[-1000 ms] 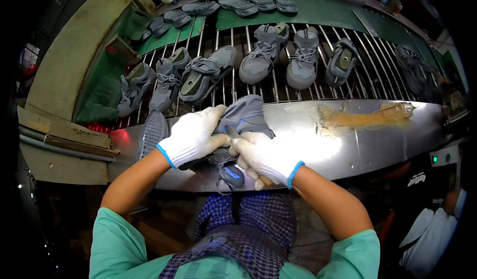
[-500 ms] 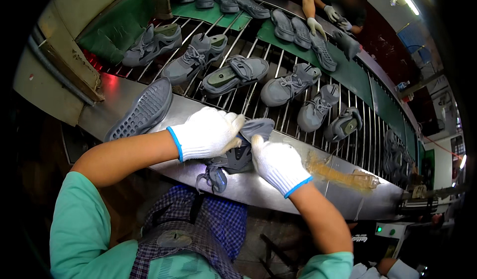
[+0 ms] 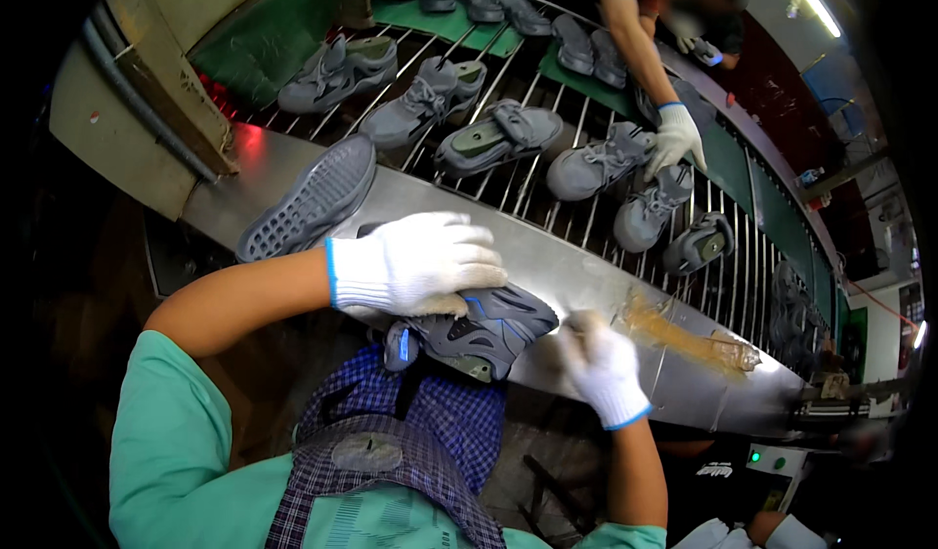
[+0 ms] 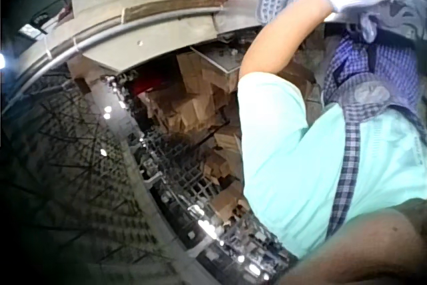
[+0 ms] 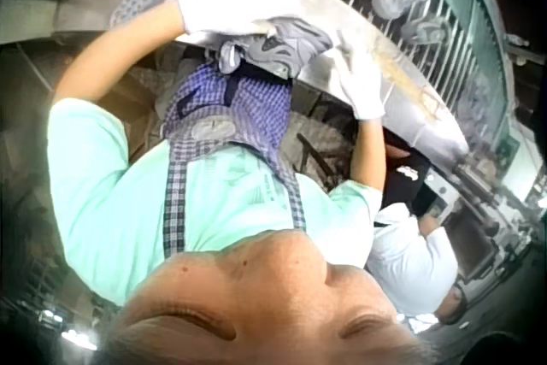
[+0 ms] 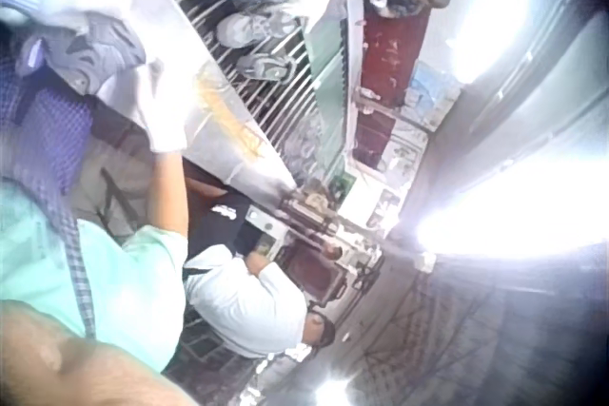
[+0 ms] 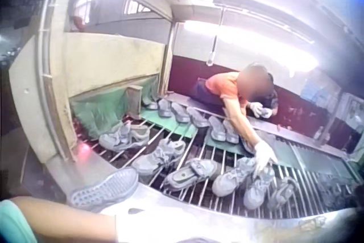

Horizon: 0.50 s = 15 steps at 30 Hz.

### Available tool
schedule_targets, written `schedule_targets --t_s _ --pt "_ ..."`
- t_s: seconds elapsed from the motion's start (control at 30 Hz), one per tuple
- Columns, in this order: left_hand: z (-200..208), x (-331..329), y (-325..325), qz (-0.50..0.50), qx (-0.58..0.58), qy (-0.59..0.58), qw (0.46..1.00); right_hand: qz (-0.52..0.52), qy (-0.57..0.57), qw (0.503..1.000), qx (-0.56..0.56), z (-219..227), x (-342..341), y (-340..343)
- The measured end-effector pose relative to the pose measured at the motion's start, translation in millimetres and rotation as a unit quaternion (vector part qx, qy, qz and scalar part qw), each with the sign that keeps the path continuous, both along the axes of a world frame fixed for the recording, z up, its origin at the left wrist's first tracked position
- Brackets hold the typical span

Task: The person trims the edges of a gray shoe upper using a knife, fits the upper onto a blue sole, and places the assembled components onto a conveyor belt.

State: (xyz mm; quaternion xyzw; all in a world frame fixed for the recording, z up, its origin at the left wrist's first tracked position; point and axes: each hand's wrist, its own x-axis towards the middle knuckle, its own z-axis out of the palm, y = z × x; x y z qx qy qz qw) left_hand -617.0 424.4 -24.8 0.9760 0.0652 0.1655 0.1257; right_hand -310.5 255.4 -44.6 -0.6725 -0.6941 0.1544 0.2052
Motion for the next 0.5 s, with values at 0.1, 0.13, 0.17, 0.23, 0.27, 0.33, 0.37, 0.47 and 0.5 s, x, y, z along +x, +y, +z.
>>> schedule_targets --t_s 0.1,0.13,0.17,0.23,0.27,0.33,0.37,0.47,0.5 --pt "-1 -30 -21 0.105 -0.004 -0.145 0.984 -0.150 -0.198 0.958 -0.142 -13 39 -37" --pt "-4 -45 -28 0.162 -0.010 -0.183 0.970 -0.203 -0.289 0.921 -0.166 -17 39 -42" --pt "-9 -68 -43 0.229 -0.034 -0.201 0.952 -0.178 -0.308 0.927 -0.116 -25 41 -30" --pt "-24 -91 -69 0.323 -0.086 -0.232 0.913 -0.152 -0.308 0.939 -0.021 -16 40 -17" --pt "-41 -104 -75 0.334 -0.070 -0.254 0.905 -0.147 -0.259 0.955 -0.003 -3 27 -2" --pt "-54 -111 -100 0.391 -0.167 -0.239 0.873 -0.079 -0.092 0.993 0.011 13 5 32" --pt "-55 -109 -115 0.409 -0.237 -0.243 0.847 -0.050 -0.013 0.999 -0.015 15 -5 52" --pt "-67 -101 -135 0.422 -0.365 -0.208 0.804 0.003 0.236 0.941 -0.243 -16 -27 100" --pt "-82 -98 -141 0.426 -0.385 -0.234 0.785 0.078 0.221 0.932 -0.276 -6 -47 103"
